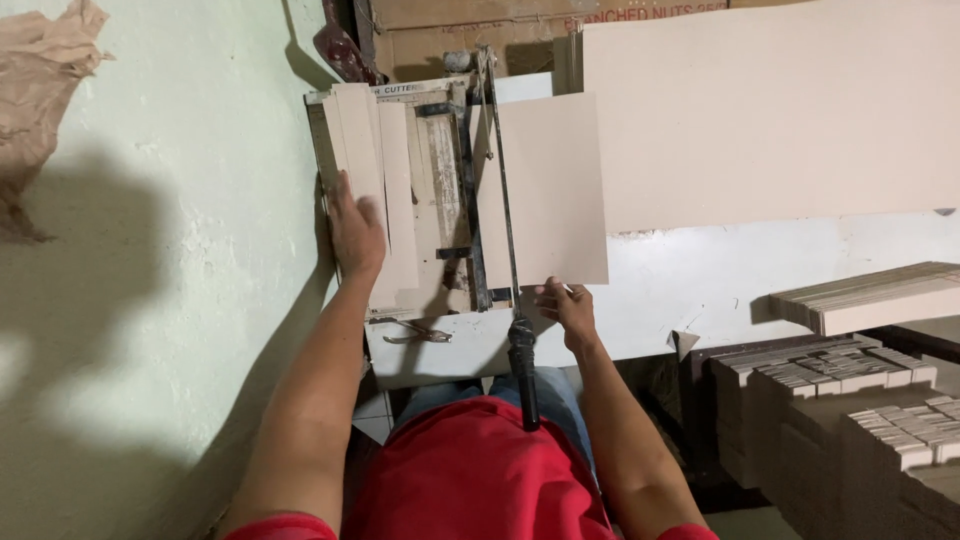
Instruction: The person operates a manual paper cutter to slice large sheets of paper into smaller pieces. They repeatedly place the paper under the blade, pull down the lever to cut, and then remove the cut pieces.
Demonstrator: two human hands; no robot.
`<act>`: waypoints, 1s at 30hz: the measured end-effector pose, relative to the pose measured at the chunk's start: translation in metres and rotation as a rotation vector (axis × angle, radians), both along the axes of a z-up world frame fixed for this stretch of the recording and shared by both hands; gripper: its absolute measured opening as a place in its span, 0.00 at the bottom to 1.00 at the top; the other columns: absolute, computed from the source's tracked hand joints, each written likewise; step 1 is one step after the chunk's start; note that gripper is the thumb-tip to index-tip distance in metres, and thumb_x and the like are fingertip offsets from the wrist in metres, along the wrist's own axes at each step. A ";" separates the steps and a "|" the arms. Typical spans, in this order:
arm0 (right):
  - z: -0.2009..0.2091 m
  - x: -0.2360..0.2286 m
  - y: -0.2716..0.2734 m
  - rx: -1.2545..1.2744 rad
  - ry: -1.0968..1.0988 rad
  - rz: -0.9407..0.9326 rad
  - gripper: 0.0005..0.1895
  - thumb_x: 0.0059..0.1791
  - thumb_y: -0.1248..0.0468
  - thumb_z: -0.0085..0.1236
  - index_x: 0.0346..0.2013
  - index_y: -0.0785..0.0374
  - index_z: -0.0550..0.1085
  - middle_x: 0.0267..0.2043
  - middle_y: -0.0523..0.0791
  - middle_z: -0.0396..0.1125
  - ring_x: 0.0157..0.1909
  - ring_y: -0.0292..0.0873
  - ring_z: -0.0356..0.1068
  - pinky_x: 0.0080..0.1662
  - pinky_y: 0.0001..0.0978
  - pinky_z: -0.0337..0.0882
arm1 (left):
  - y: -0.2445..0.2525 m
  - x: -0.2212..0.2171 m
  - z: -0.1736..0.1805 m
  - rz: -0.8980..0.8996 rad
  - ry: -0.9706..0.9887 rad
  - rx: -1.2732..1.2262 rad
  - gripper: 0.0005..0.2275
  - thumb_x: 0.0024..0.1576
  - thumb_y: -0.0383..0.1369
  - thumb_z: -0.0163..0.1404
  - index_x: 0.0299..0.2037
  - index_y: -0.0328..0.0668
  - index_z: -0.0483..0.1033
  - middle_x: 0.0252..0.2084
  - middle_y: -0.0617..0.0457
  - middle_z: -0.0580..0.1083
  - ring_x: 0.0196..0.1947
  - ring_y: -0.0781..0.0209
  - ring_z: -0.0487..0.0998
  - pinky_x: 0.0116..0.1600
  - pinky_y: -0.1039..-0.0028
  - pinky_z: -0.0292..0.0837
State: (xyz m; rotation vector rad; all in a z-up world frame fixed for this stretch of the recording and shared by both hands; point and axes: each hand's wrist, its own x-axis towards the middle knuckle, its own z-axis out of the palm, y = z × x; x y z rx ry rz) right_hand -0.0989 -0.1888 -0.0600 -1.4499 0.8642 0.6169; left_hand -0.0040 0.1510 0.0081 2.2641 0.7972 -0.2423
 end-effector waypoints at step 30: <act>0.144 0.019 0.034 -0.429 -0.041 0.846 0.28 0.59 0.38 0.29 0.56 0.47 0.74 0.21 0.41 0.75 0.37 0.51 0.80 0.52 0.49 0.73 | -0.145 0.015 -0.055 -0.923 0.605 0.453 0.41 0.56 0.46 0.58 0.74 0.35 0.50 0.76 0.31 0.25 0.75 0.27 0.25 0.69 0.27 0.40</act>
